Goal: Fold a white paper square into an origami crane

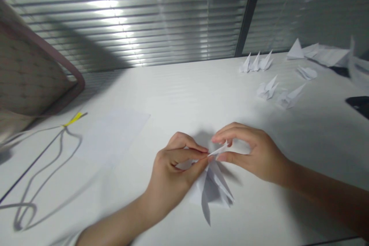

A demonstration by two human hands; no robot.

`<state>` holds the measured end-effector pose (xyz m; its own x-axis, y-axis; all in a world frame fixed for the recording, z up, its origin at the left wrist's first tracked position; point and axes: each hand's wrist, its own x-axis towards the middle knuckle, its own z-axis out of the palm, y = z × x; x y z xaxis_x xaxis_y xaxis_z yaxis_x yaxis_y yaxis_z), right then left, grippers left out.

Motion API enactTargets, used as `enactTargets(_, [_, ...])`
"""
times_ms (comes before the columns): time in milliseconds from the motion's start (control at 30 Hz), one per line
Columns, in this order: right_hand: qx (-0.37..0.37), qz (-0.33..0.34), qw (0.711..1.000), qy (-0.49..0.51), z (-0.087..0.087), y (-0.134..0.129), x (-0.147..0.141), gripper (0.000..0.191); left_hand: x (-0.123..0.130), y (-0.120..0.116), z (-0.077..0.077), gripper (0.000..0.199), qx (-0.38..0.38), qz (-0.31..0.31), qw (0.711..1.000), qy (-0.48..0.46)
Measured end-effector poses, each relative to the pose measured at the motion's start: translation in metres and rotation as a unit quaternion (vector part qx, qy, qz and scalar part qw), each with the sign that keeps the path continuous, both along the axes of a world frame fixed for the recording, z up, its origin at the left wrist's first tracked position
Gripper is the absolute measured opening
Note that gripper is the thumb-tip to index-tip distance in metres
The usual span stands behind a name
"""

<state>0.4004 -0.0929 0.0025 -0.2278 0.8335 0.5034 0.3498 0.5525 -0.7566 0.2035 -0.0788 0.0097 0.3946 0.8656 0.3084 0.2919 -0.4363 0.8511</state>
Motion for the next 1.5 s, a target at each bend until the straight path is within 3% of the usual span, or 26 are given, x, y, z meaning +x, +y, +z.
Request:
enactTargets(167, [0.036,0.012,0.999,0.015,-0.003,0.000,-0.002,0.008,0.001,0.000,0.001,0.008,-0.063,0.011,0.998,-0.001])
enactTargets(367, [-0.039,0.031,0.999,0.022,-0.005,-0.001,-0.005,0.003,0.004,0.000,0.002,0.010,-0.102,0.018,0.995,-0.018])
enactTargets(467, [-0.033,0.039,0.998,0.026,-0.004,-0.001,-0.006,0.009,0.004,-0.001,0.002,0.011,-0.109,0.014,0.994,-0.018])
enactTargets(733, [-0.031,-0.033,0.999,0.018,-0.003,0.001,-0.001,0.008,-0.002,0.010,0.007,0.009,-0.146,-0.049,0.988,0.015])
enactTargets(867, [-0.085,-0.012,0.996,0.032,-0.002,0.001,-0.002,0.007,-0.001,0.010,0.009,0.010,-0.131,-0.050,0.990,0.022])
enactTargets(1000, [-0.142,-0.040,0.987,0.064,-0.001,0.002,0.001,0.007,-0.004,0.011,0.010,0.017,-0.125,-0.069,0.990,0.010])
enactTargets(1167, [-0.312,-0.003,0.931,0.192,-0.008,0.010,0.009,0.015,-0.013,0.015,0.012,0.034,-0.116,-0.162,0.980,0.007])
enactTargets(1267, [-0.368,0.045,0.898,0.237,-0.014,0.012,0.008,0.021,-0.014,0.015,0.010,0.028,-0.104,-0.183,0.978,0.002])
enactTargets(1433, [-0.405,0.082,0.885,0.214,-0.015,0.010,0.000,0.025,-0.010,0.014,0.006,0.016,-0.044,-0.163,0.985,-0.017])
enactTargets(1500, [-0.365,0.056,0.907,0.201,-0.012,0.009,0.000,0.026,-0.010,0.014,0.004,0.018,-0.005,-0.138,0.990,-0.005])
